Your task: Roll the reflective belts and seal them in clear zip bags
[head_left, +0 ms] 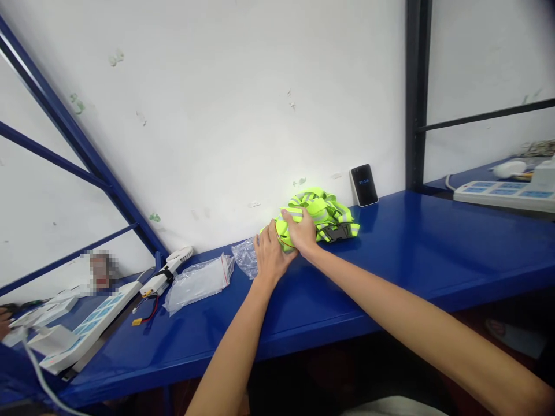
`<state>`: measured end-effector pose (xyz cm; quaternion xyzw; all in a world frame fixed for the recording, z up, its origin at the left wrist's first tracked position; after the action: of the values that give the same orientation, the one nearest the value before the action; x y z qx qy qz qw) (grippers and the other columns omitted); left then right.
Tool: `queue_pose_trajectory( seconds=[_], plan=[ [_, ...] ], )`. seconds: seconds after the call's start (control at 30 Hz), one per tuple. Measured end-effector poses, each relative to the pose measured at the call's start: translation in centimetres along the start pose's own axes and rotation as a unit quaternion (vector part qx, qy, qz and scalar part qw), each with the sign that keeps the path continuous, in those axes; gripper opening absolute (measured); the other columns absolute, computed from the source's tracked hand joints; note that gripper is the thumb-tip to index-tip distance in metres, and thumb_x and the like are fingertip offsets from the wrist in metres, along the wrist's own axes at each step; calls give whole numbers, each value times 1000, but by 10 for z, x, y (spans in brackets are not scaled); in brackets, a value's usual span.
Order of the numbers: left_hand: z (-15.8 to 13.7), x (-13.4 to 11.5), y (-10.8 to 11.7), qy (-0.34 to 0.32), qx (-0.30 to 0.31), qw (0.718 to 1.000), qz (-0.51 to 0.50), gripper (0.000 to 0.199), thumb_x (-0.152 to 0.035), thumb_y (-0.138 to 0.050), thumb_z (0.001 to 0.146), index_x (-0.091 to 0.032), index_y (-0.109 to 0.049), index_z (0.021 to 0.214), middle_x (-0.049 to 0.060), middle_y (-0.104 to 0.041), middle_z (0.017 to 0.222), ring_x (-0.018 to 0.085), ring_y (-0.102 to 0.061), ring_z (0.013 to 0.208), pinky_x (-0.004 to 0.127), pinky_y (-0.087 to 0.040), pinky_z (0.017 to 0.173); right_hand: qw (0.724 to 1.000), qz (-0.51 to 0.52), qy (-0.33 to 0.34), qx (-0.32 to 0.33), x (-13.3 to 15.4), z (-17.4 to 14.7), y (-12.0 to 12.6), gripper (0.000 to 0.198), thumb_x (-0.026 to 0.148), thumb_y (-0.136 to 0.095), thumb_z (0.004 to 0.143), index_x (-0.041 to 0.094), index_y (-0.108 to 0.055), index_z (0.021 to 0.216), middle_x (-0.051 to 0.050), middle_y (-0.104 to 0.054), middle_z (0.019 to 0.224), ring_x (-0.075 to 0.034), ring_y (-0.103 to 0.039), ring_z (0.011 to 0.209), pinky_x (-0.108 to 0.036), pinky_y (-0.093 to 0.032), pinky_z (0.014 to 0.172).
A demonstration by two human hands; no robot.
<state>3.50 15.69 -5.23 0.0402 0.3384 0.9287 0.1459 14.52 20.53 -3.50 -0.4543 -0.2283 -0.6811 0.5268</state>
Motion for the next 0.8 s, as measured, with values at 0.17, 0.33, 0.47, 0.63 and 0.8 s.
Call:
queue_pose_trajectory(
  seconds=[0.17, 0.33, 0.47, 0.63, 0.8],
  plan=[
    [-13, -7, -1, -25, -8, 999, 29, 90, -45, -66, 74, -9, -22, 145, 23, -43, 139, 34, -37, 131, 53, -20, 111, 998, 49, -26, 32, -10, 1, -7, 45, 52, -66, 69, 18, -60, 98, -7, -68, 93, -22, -62, 85, -34, -49, 80],
    [-13, 7, 0, 15, -8, 1000, 4, 92, -38, -72, 70, -11, -23, 143, 21, -46, 136, 34, -42, 127, 52, -27, 107, 978, 157, -90, 100, -11, -17, -8, 52, 35, -71, 64, 22, -52, 111, -3, -65, 99, -21, -61, 91, -34, -50, 82],
    [-13, 30, 4, 38, -3, 997, -69, 91, -34, -75, 66, -15, -27, 140, 17, -49, 132, 32, -46, 122, 48, -35, 102, 924, 246, -132, 261, -3, -28, -9, 70, 22, -75, 58, 27, -43, 120, 0, -62, 103, -20, -61, 96, -34, -50, 86],
    [-16, 50, 3, 38, 48, 986, -154, 86, -32, -75, 65, -20, -31, 138, 12, -52, 126, 30, -50, 116, 45, -40, 97, 886, 235, -129, 379, -7, -24, -6, 81, 17, -81, 53, 26, -39, 121, -3, -60, 111, -20, -59, 104, -35, -49, 91],
    [-21, 50, -7, 37, 86, 982, -163, 88, -36, -75, 65, -20, -29, 139, 13, -48, 131, 31, -47, 120, 46, -38, 99, 927, 104, -74, 352, -16, -21, -1, 75, 19, -76, 57, 23, -36, 120, -5, -56, 110, -20, -58, 99, -36, -49, 88]
  ],
)
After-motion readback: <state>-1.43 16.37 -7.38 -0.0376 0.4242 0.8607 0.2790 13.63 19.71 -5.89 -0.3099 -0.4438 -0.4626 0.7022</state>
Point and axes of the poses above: each hand's wrist, its own z-axis towards the middle knuckle, its own y-axis out of the back of the hand, x = y × z, the point moved 3 cm from there along z, towards the middle knuckle
